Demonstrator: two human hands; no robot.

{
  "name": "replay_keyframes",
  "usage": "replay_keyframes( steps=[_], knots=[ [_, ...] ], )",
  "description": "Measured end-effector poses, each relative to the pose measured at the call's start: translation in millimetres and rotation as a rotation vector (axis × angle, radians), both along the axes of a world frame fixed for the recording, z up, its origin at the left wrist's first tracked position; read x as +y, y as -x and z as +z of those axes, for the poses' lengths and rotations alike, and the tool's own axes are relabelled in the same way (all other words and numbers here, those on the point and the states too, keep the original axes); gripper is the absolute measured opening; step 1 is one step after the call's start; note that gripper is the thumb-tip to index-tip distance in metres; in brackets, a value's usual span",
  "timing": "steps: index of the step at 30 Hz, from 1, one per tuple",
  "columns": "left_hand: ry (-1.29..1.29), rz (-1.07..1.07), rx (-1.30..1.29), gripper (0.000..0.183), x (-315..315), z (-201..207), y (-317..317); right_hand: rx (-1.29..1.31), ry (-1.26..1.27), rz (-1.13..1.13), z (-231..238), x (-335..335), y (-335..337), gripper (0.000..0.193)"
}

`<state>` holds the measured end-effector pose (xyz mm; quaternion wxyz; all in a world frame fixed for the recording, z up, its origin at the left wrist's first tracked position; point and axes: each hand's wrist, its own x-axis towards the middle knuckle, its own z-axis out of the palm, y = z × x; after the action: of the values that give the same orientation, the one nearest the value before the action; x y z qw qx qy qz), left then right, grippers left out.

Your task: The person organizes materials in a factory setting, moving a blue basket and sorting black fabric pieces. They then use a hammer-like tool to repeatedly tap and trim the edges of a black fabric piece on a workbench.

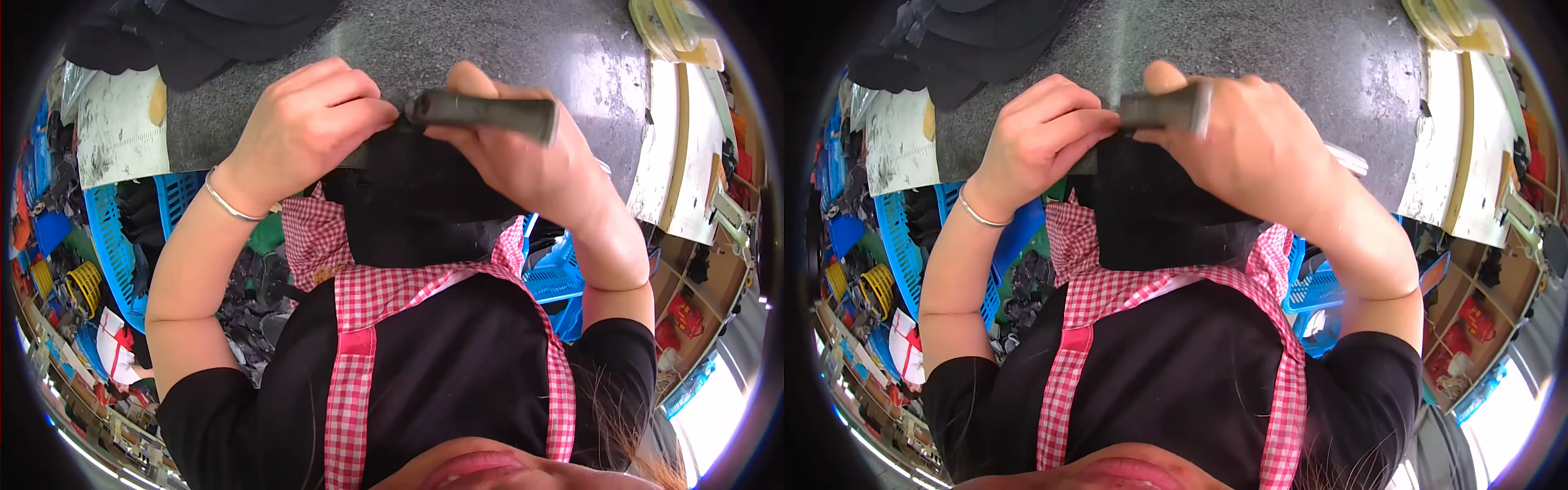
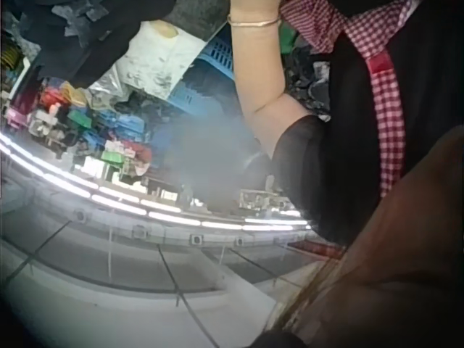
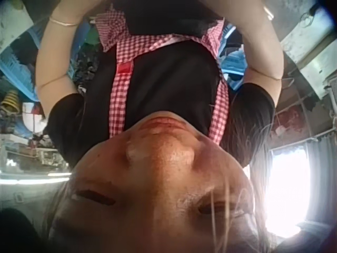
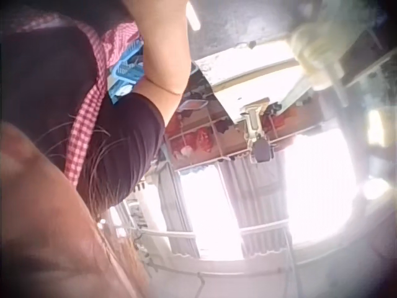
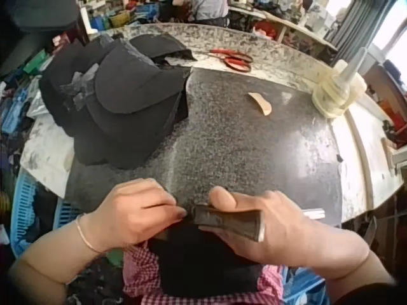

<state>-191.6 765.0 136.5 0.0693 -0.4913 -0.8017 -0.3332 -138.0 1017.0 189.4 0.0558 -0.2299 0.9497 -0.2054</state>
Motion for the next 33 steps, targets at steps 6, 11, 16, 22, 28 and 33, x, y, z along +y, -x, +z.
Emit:
replay_keyframes(
  steps=[6, 11, 16, 22, 28, 33],
  knots=[
    [-0.034, 0.032, 0.088, 0.024, -14, -3, -10, 0.011, 0.045, -0.006, 4, -11, 10, 0.021],
    [0.031, -0.02, 0.21, 0.029, -32, -4, -37, 0.042, 0.053, 0.058, -10, -17, 15, 0.023],
    [0.117, -0.137, 0.353, 0.036, 6, -23, -66, 0.138, 0.01, 0.097, -6, -19, 11, 0.027],
    [-0.155, -0.263, -0.195, 0.032, 1, -13, -77, 0.043, 0.214, 0.07, 5, -1, -13, 0.019],
    [0.522, -0.322, -0.564, 0.054, -14, 40, -41, -0.555, -0.033, 0.272, -44, 24, -84, 0.033],
    [0.258, 0.458, 0.666, 0.036, -11, 40, 122, -0.499, 0.223, 0.132, 2, 20, -54, 0.025]
  ],
)
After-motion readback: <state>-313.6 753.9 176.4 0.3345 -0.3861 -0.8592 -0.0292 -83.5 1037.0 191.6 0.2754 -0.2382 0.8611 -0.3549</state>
